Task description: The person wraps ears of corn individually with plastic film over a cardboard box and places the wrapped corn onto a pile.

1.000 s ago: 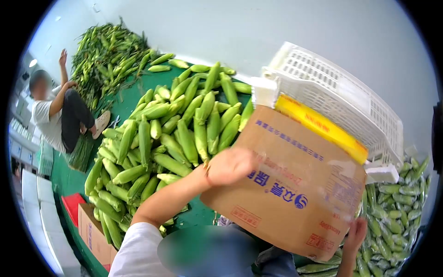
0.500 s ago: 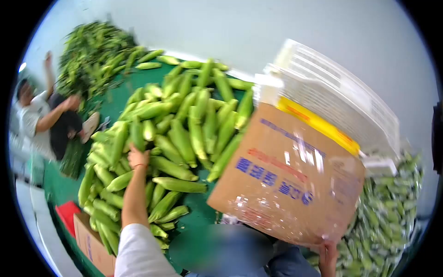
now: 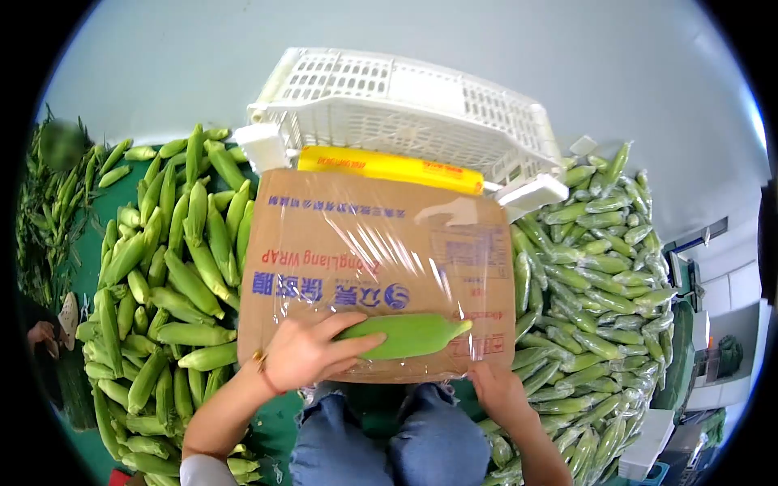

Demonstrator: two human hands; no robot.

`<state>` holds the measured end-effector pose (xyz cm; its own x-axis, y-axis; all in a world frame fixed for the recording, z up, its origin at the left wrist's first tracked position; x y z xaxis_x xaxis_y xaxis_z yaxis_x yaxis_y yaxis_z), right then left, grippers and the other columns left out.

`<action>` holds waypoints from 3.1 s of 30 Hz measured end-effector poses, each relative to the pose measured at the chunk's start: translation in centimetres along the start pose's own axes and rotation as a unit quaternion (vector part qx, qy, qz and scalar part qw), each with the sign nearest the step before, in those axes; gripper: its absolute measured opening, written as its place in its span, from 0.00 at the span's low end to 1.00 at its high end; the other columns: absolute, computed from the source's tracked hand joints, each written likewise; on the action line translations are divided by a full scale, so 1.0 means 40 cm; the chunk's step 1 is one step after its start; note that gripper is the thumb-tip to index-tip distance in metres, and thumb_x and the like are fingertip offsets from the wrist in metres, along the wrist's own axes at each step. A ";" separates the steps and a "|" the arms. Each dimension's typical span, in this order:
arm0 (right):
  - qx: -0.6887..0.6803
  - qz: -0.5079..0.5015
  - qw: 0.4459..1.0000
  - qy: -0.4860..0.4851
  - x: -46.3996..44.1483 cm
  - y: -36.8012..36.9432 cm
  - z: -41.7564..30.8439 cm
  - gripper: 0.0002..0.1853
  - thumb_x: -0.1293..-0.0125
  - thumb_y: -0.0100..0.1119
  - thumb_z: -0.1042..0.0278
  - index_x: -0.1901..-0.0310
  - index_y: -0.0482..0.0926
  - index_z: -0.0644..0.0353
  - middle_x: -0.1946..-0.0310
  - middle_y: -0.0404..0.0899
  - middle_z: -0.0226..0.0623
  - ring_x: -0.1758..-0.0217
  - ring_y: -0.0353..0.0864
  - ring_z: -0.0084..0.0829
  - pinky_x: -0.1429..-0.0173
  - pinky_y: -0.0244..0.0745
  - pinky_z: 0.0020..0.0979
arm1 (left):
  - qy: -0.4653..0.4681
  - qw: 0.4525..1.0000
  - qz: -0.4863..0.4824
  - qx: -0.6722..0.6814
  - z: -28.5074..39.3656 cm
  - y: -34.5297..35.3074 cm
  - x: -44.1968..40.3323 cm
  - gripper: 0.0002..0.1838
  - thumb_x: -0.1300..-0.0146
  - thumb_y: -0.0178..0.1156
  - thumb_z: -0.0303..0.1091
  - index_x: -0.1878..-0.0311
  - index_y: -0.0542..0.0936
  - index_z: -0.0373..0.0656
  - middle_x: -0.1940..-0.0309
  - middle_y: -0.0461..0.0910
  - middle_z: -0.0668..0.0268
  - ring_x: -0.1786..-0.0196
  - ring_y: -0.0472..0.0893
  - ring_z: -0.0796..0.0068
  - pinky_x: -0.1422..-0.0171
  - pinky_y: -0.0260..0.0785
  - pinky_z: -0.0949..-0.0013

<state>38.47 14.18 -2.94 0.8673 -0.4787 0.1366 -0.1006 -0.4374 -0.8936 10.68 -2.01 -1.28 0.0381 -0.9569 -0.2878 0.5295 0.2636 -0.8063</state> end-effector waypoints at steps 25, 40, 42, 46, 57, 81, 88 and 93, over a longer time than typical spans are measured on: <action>0.042 0.100 0.990 -0.087 -0.365 0.035 -0.037 0.27 0.42 0.64 0.40 0.59 0.77 0.59 0.62 0.78 0.38 0.64 0.81 0.43 0.66 0.78 0.38 | -0.152 0.966 -0.193 -0.086 -0.103 0.139 -0.207 0.11 0.42 0.58 0.36 0.63 0.80 0.38 0.74 0.81 0.50 0.68 0.83 0.52 0.59 0.75 0.52; 0.152 0.023 0.940 -0.304 -0.619 0.023 -0.138 0.33 0.53 0.71 0.44 0.50 0.75 0.58 0.53 0.78 0.38 0.49 0.79 0.40 0.51 0.78 0.41 | -0.090 0.944 -0.258 -0.186 -0.382 0.138 -0.455 0.41 0.44 0.65 0.37 0.31 0.59 0.28 0.31 0.58 0.40 0.26 0.57 0.46 0.23 0.53 0.57; 0.134 -0.010 0.939 -0.317 -0.538 0.033 -0.140 0.33 0.54 0.71 0.43 0.53 0.75 0.59 0.58 0.79 0.39 0.54 0.80 0.40 0.59 0.78 0.40 | -0.110 0.953 -0.242 -0.143 -0.374 0.144 -0.451 0.46 0.50 0.70 0.38 0.31 0.59 0.28 0.29 0.55 0.42 0.25 0.56 0.46 0.24 0.56 0.57; 0.037 -0.307 0.924 -0.224 -0.286 0.027 -0.113 0.35 0.49 0.64 0.36 0.51 0.74 0.60 0.65 0.80 0.47 0.61 0.82 0.49 0.58 0.78 0.47 | -0.148 0.945 -0.262 -0.125 -0.350 0.118 -0.450 0.47 0.49 0.69 0.39 0.28 0.57 0.35 0.26 0.52 0.45 0.24 0.52 0.45 0.22 0.51 0.55; -0.835 -0.385 0.384 0.082 -0.149 0.062 -0.111 0.45 0.35 0.42 0.25 0.33 0.63 0.60 0.63 0.78 0.52 0.70 0.82 0.37 0.70 0.79 0.31 | 0.002 0.752 0.278 0.598 0.021 0.095 -0.332 0.35 0.42 0.62 0.36 0.30 0.64 0.48 0.44 0.76 0.53 0.42 0.74 0.56 0.34 0.67 0.50; -0.732 0.223 0.571 -0.298 -0.182 -0.303 0.058 0.28 0.33 0.60 0.60 0.36 0.65 0.62 0.69 0.78 0.34 0.65 0.81 0.36 0.55 0.76 0.40 | -0.208 0.893 -0.004 0.399 0.126 0.269 -0.056 0.32 0.28 0.48 0.48 0.30 0.59 0.37 0.55 0.79 0.48 0.67 0.82 0.67 0.66 0.77 0.67; -0.755 0.377 0.529 0.093 -0.041 -0.067 0.331 0.28 0.35 0.60 0.55 0.40 0.64 0.63 0.55 0.75 0.45 0.51 0.80 0.43 0.44 0.78 0.49 | 0.102 0.983 -0.152 -0.016 0.383 0.293 -0.496 0.37 0.41 0.66 0.42 0.30 0.65 0.42 0.41 0.71 0.50 0.43 0.75 0.46 0.44 0.72 0.55; -0.535 0.553 0.624 0.137 0.142 -0.548 0.879 0.17 0.30 0.55 0.53 0.53 0.73 0.59 0.66 0.79 0.36 0.66 0.79 0.30 0.60 0.77 0.33 | 0.054 0.995 -0.080 0.012 0.218 0.294 -0.306 0.32 0.41 0.65 0.42 0.34 0.70 0.43 0.38 0.68 0.50 0.39 0.71 0.46 0.38 0.66 0.50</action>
<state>62.74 47.80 2.38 -0.1221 -0.9862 -0.1115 -0.9586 0.0881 0.2707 23.83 11.74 -2.75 -0.1394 -0.9675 -0.2109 0.5422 0.1037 -0.8338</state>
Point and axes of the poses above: each hand's wrist, its own x-axis away from the middle knuckle, its own y-axis out of the palm, z = x × y, the point moved 4 cm from there along -x, towards the middle knuckle
